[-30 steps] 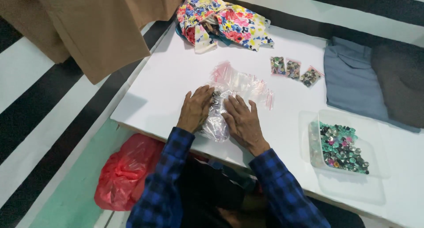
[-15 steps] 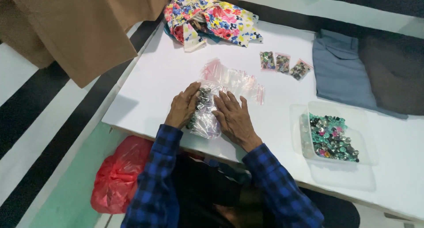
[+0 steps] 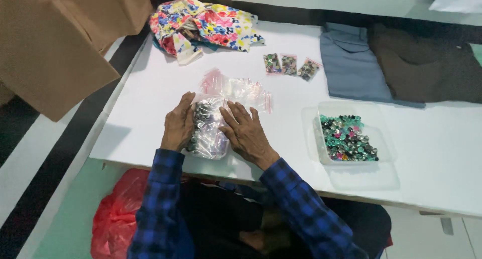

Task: Sorting small buttons from a container and placing them into small plastic bags

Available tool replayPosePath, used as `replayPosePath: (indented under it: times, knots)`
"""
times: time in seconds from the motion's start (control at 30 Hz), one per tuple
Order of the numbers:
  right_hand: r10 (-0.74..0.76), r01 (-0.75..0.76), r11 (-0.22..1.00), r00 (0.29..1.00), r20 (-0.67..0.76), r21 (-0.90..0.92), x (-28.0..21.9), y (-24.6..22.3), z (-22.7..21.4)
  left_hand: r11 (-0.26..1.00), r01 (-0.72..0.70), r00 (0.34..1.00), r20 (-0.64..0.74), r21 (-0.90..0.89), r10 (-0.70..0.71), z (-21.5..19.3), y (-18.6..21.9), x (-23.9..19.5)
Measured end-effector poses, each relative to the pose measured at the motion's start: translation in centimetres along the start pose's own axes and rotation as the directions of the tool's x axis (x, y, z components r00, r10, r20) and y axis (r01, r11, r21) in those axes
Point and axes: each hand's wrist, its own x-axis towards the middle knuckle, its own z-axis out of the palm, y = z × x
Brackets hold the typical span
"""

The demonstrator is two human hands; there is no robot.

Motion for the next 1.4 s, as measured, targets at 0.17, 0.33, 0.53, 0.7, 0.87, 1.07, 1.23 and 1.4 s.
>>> replayPosePath:
  times: [0.17, 0.33, 0.53, 0.7, 0.87, 1.07, 1.23, 1.4]
  knots:
    - [0.054, -0.052, 0.998, 0.993, -0.105, 0.023, -0.8, 0.6, -4.2, 0.989, -0.146, 0.976, -0.168, -0.037, 0.138, -0.3, 7.7, 0.6]
    - [0.215, -0.207, 0.976, 0.96, -0.18, 0.063, -3.3, 4.4, -11.0, 0.962, -0.258, 0.942, -0.245, -0.096, 0.228, 3.4, 13.2, 1.0]
    - [0.366, -0.367, 0.93, 0.93, -0.021, -0.018, -8.9, 16.3, -16.0, 0.851, -0.36, 0.933, -0.154, -0.382, 0.325, 11.8, 19.7, 0.8]
    - [0.466, -0.451, 0.882, 0.788, 0.403, -0.139, -9.4, 20.2, -18.0, 0.875, -0.365, 0.899, 0.122, -0.319, 0.42, 20.1, 23.5, 0.8]
    - [0.485, -0.414, 0.874, 0.718, 0.499, -0.254, -12.0, 23.9, -15.1, 0.928, -0.342, 0.834, 0.407, -0.15, 0.373, 23.7, 25.0, 1.3]
    - [0.518, -0.374, 0.851, 0.717, 0.466, -0.369, -13.2, 24.8, -15.8, 0.876, -0.452, 0.769, 0.57, 0.165, 0.289, 31.4, 22.1, 2.9]
    - [0.533, -0.43, 0.846, 0.655, 0.536, -0.315, -12.4, 24.4, -19.1, 0.771, -0.527, 0.801, 0.512, 0.358, 0.31, 32.5, 22.6, 2.7]
    - [0.567, -0.52, 0.793, 0.436, 0.699, -0.318, -10.3, 21.6, -23.1, 0.817, -0.525, 0.712, 0.65, 0.241, 0.266, 31.4, 22.8, 3.5]
